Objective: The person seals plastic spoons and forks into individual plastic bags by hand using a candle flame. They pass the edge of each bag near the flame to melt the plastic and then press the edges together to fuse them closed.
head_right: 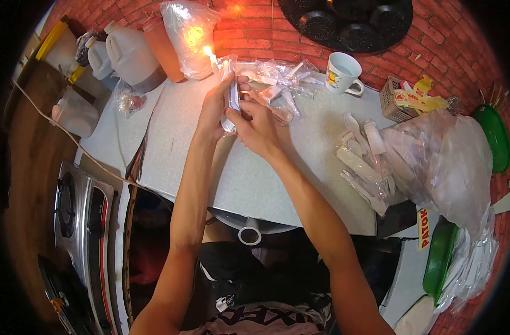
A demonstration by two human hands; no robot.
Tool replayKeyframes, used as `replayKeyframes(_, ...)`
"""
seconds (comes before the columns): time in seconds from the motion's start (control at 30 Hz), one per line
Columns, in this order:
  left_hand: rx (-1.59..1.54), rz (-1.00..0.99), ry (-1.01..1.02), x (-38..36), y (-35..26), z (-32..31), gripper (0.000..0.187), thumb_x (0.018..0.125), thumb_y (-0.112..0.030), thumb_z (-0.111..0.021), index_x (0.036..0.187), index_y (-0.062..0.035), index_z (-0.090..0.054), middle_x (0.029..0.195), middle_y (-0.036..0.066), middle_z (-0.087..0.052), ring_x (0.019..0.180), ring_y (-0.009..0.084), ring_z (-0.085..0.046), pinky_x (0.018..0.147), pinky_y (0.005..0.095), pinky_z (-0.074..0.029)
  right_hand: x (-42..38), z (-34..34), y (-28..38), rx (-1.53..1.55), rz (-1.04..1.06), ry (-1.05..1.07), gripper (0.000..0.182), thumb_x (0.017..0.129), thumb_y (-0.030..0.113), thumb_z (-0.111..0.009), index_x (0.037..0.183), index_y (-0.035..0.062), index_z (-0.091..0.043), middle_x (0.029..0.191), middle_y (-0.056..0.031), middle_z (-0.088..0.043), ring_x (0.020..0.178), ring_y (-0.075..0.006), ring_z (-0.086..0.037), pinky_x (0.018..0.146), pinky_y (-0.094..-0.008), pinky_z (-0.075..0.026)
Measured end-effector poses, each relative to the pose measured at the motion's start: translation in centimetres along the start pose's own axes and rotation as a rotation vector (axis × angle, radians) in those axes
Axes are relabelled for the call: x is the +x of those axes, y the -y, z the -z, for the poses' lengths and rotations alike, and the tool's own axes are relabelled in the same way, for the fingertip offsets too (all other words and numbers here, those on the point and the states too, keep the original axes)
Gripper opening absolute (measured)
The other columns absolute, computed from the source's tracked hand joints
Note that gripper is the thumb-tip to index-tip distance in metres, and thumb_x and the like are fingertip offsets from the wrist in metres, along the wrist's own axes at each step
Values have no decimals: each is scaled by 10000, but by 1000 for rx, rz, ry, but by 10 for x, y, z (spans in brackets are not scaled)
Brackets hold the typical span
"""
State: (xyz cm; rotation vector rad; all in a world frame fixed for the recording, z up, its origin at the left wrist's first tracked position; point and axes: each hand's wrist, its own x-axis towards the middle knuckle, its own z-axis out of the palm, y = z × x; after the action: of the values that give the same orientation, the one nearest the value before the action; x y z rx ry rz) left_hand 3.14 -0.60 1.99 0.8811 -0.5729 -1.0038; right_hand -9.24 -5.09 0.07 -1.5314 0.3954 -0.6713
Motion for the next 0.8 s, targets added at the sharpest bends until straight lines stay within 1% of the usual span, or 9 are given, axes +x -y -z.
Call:
replayKeyframes(0.1, -67, 87, -2, -3, -4, -5, 472, 1070, -423, -444, 1187, 6, -604, 951, 112, -683, 802, 207, -697, 611, 326, -592, 2, -2, 2, 4, -14, -17, 227, 986, 195, -648, 882, -6, -668, 625, -29, -594, 432, -76, -523, 372, -249, -382)
replayKeyframes(0.23, -3, 101, 67, -1, -1, -2, 497, 1067, -439, -400, 1214, 0, -579, 958, 120, -686, 801, 220, -700, 626, 339, -601, 6, 1, -1, 74, 2, -19, 243, 1000, 207, -637, 894, -9, -670, 631, -27, -593, 438, -73, -525, 366, -248, -381)
replayKeyframes(0.37, 31, 67, 39, 0, 2, 1, 443, 1078, -423, -396, 1163, -22, -564, 950, 139, -687, 752, 227, -695, 600, 340, -597, 4, 1, -1, 94, 20, -21, 283, 1016, 243, -638, 892, -9, -670, 640, -26, -597, 450, -71, -533, 370, -244, -387)
replayKeyframes(0.47, 37, 32, -7, 4, 4, 7, 410, 1088, -405, -396, 1126, -29, -555, 952, 148, -689, 720, 223, -687, 577, 330, -582, 2, 2, 1, 106, -44, -6, 330, 1024, 302, -641, 885, 5, -672, 640, -21, -593, 459, -73, -534, 376, -237, -384)
replayKeyframes(0.57, 62, -5, -51, 5, 0, 9, 395, 1096, -389, -395, 1113, -25, -548, 945, 149, -694, 705, 211, -674, 575, 321, -565, -2, 7, 0, 96, -63, -3, 402, 1040, 384, -606, 876, 24, -674, 638, -19, -589, 462, -74, -523, 387, -234, -387)
replayKeyframes(0.63, 88, -19, -76, 5, -2, 7, 391, 1099, -381, -394, 1112, -20, -545, 937, 147, -697, 704, 204, -668, 583, 321, -558, -6, 8, 1, 107, -118, -11, 500, 1052, 470, -537, 849, 32, -666, 619, -18, -579, 461, -75, -511, 395, -232, -385)
replayKeyframes(0.67, 99, -24, -60, 4, -2, 6, 390, 1101, -375, -393, 1109, -16, -545, 912, 142, -697, 696, 198, -659, 589, 313, -547, -4, 10, -3, 109, -118, -11, 500, 1052, 470, -537, 849, 32, -666, 619, -18, -579, 461, -75, -511, 395, -232, -385)
replayKeyframes(0.73, 110, -26, -47, 4, -3, 5, 390, 1103, -370, -392, 1106, -11, -544, 886, 138, -697, 687, 193, -650, 596, 306, -537, -2, 12, -10, 126, -156, 36, 654, 1048, 572, -421, 791, 13, -643, 637, -49, -596, 489, -93, -540, 422, -215, -412)
replayKeyframes(0.8, 130, -23, -2, 2, -5, 5, 393, 1106, -365, -386, 1103, -8, -551, 823, 128, -688, 672, 181, -641, 591, 294, -516, -1, 13, -13, 141, -168, 41, 639, 1050, 539, -411, 794, 4, -649, 639, -54, -594, 491, -96, -540, 423, -218, -413)
